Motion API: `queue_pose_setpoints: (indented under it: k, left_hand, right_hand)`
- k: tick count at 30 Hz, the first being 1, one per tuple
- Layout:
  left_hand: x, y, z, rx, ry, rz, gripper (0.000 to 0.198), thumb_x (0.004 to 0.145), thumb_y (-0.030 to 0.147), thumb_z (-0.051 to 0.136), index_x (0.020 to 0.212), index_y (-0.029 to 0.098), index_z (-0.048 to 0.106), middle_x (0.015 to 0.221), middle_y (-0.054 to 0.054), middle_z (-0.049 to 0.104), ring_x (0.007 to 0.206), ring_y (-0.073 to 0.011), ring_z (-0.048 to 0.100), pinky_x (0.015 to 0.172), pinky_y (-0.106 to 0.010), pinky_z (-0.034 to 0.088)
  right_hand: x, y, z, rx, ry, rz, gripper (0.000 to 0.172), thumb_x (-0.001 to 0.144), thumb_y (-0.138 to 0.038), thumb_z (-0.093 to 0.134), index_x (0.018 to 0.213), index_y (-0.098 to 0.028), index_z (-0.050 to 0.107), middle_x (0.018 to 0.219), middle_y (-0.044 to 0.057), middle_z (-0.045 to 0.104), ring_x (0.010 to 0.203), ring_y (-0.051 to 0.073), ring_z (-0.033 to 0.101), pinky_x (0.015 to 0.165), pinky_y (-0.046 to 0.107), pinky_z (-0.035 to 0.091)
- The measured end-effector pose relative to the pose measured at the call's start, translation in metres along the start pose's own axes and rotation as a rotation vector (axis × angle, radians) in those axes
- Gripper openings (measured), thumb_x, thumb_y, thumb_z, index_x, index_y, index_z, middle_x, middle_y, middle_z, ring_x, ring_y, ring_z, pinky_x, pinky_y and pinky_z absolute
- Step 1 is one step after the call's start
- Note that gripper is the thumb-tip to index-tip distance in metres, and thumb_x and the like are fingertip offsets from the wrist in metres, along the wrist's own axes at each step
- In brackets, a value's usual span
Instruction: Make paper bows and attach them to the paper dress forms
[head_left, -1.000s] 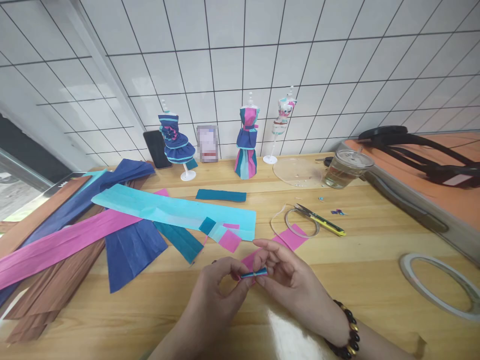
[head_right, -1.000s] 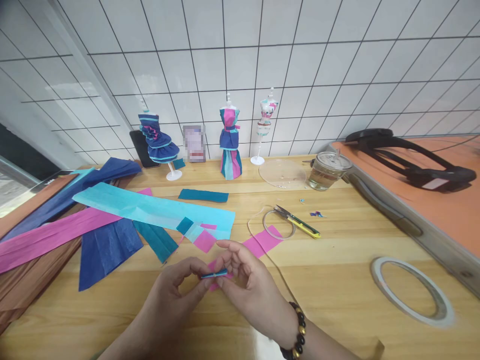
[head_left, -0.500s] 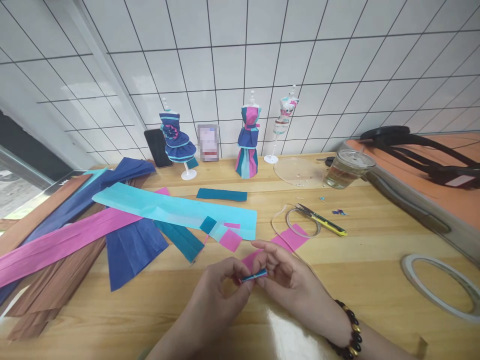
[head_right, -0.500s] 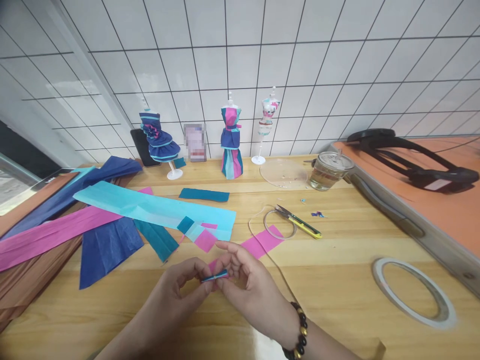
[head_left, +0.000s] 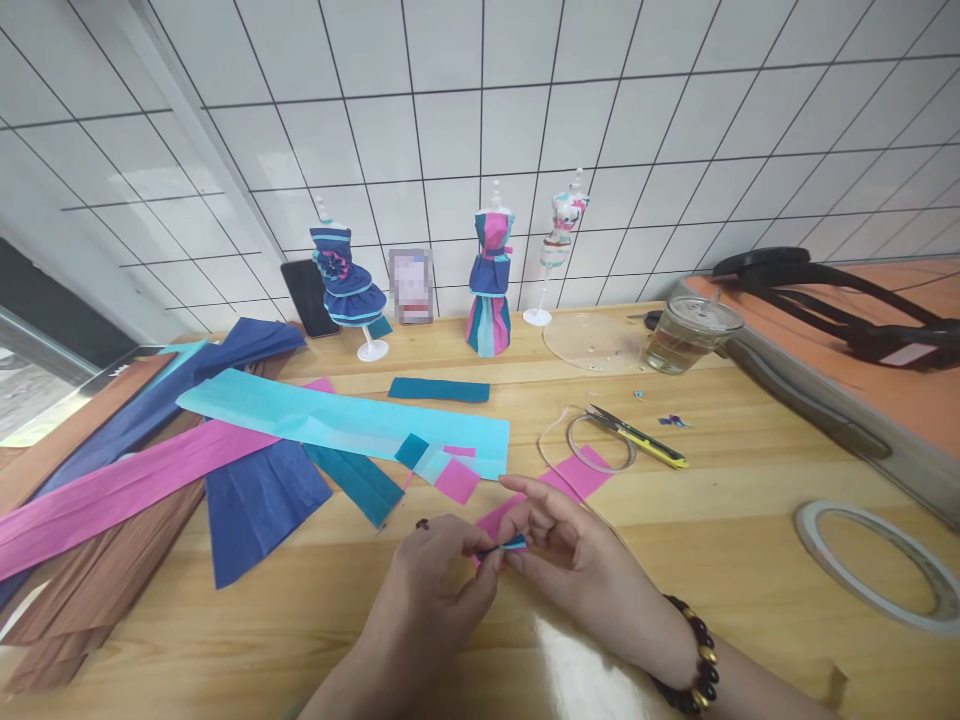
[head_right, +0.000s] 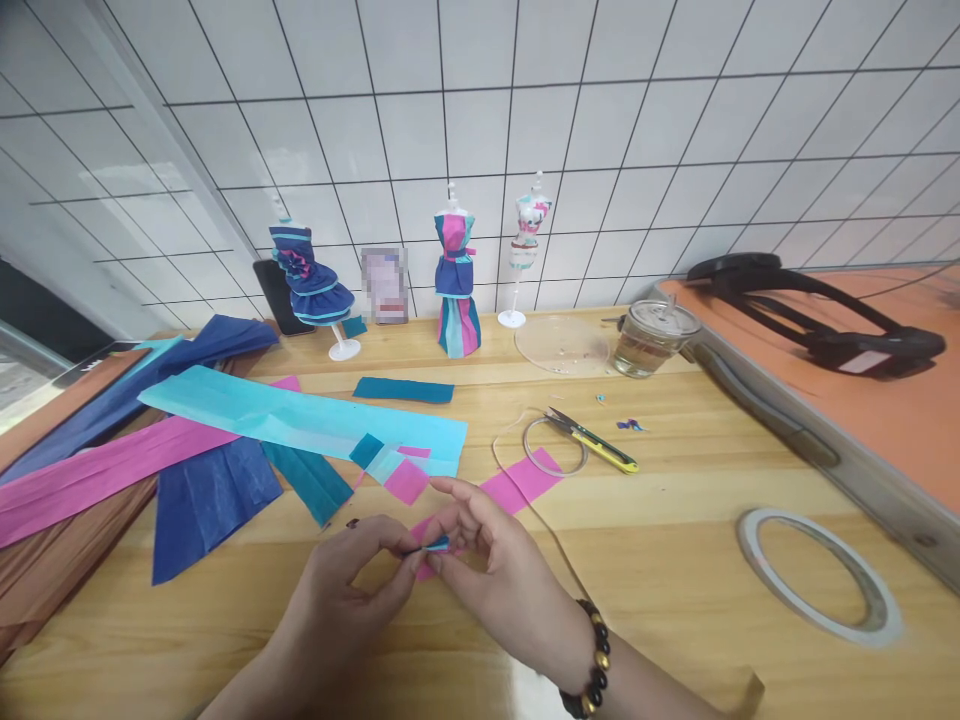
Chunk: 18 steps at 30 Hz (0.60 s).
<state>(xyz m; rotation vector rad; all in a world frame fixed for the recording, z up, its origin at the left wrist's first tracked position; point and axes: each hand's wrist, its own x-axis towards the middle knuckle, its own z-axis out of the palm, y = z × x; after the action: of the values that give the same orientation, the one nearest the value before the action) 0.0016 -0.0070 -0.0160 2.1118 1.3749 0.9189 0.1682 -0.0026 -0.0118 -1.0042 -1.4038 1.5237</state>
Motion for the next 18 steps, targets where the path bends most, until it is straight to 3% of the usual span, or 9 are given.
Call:
queue_pose_setpoints:
  k: [3,8,14,18]
  left_hand:
    - [0.0002,0.0002,0.0002,0.017,0.027,-0.010,0.011,0.075,0.017,0.052,0.066,0.019,0.057,0.063,0.000,0.065,0.058,-0.0127,0.059,0.059,-0.025,0.042]
    - [0.0011,0.0056,0.0007,-0.113,0.029,-0.164,0.014,0.074,0.021,0.053,0.062,0.018,0.059,0.060,0.000,0.064,0.058,-0.0138,0.059,0.058,-0.024,0.044]
    - [0.0031,0.0079,-0.0021,-0.221,-0.117,-0.251,0.016,0.077,0.022,0.052,0.065,0.017,0.061,0.063,-0.001,0.066,0.062,-0.0144,0.060,0.062,-0.025,0.046]
    - [0.0031,0.0077,-0.0043,-0.317,-0.168,-0.312,0.018,0.079,0.026,0.052,0.068,0.016,0.062,0.068,-0.003,0.067,0.068,-0.0161,0.061,0.068,-0.027,0.047]
  right_hand:
    - [0.0003,-0.0001,-0.0009,0.073,-0.045,0.005,0.047,0.079,-0.018,0.057,0.122,-0.025,0.039,0.093,0.002,0.061,0.083,0.013,0.060,0.081,0.032,0.047]
    - [0.0012,0.0032,-0.0003,0.073,-0.012,-0.011,0.046,0.080,-0.019,0.057,0.122,-0.024,0.038,0.089,0.003,0.062,0.081,0.013,0.062,0.076,0.032,0.049]
    - [0.0003,-0.0006,0.0014,-0.123,0.047,-0.035,0.044,0.078,-0.017,0.056,0.120,-0.023,0.042,0.086,0.001,0.062,0.081,0.014,0.061,0.079,0.031,0.048]
    - [-0.0006,-0.0004,0.0013,-0.128,0.042,-0.041,0.043,0.078,-0.013,0.054,0.117,-0.023,0.042,0.084,0.000,0.061,0.079,0.013,0.060,0.077,0.030,0.048]
